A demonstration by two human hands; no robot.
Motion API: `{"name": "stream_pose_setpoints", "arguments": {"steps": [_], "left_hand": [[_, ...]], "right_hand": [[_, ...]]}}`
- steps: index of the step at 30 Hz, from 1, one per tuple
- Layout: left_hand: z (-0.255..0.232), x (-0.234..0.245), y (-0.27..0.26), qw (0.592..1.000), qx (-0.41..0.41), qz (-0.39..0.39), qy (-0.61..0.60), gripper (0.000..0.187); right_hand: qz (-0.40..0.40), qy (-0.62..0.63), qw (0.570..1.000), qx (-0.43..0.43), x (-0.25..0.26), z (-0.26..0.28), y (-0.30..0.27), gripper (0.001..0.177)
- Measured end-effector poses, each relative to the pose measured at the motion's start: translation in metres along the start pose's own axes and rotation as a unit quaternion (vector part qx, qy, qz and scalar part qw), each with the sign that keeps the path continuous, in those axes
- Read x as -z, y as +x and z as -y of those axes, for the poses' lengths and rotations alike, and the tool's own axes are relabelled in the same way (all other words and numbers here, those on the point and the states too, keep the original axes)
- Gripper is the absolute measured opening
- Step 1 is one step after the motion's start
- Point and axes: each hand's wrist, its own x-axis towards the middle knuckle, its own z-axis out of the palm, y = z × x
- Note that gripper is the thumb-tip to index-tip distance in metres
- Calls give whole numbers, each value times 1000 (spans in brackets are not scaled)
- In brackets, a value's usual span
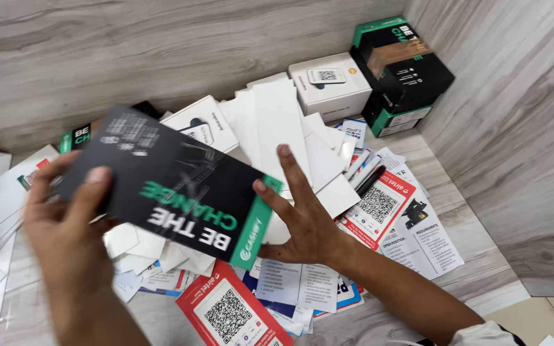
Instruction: The person sorts through a pile of white paper sheets and small product boxes on the floor. They move boxes to the side, then repeatedly pick up individual sheets, flip them, and place them into a separate stack.
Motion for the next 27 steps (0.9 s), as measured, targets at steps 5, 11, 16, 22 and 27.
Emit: {"name": "stream_pose_setpoints", "arguments": {"steps": [5, 11, 16, 22, 27], "left_hand": [[41, -40, 2, 996, 83, 34, -18, 46], [83, -98, -38, 981, 131, 120, -77, 70], [99, -156, -75, 946, 233, 225, 19, 102], [110, -207, -112, 907, 136, 395, 47, 91], [122, -250, -118, 911, 51, 405, 62, 86]], "right_hand": [[49, 58, 993, -91, 19, -11, -25, 120], [-10, 36, 985, -171, 34, -34, -66, 120], [-59, -26, 977, -203, 51, -53, -87, 120], [-177, -114, 959, -188, 72, -92, -83, 102], [-209, -119, 951, -195, 93, -110, -89, 94]]}}
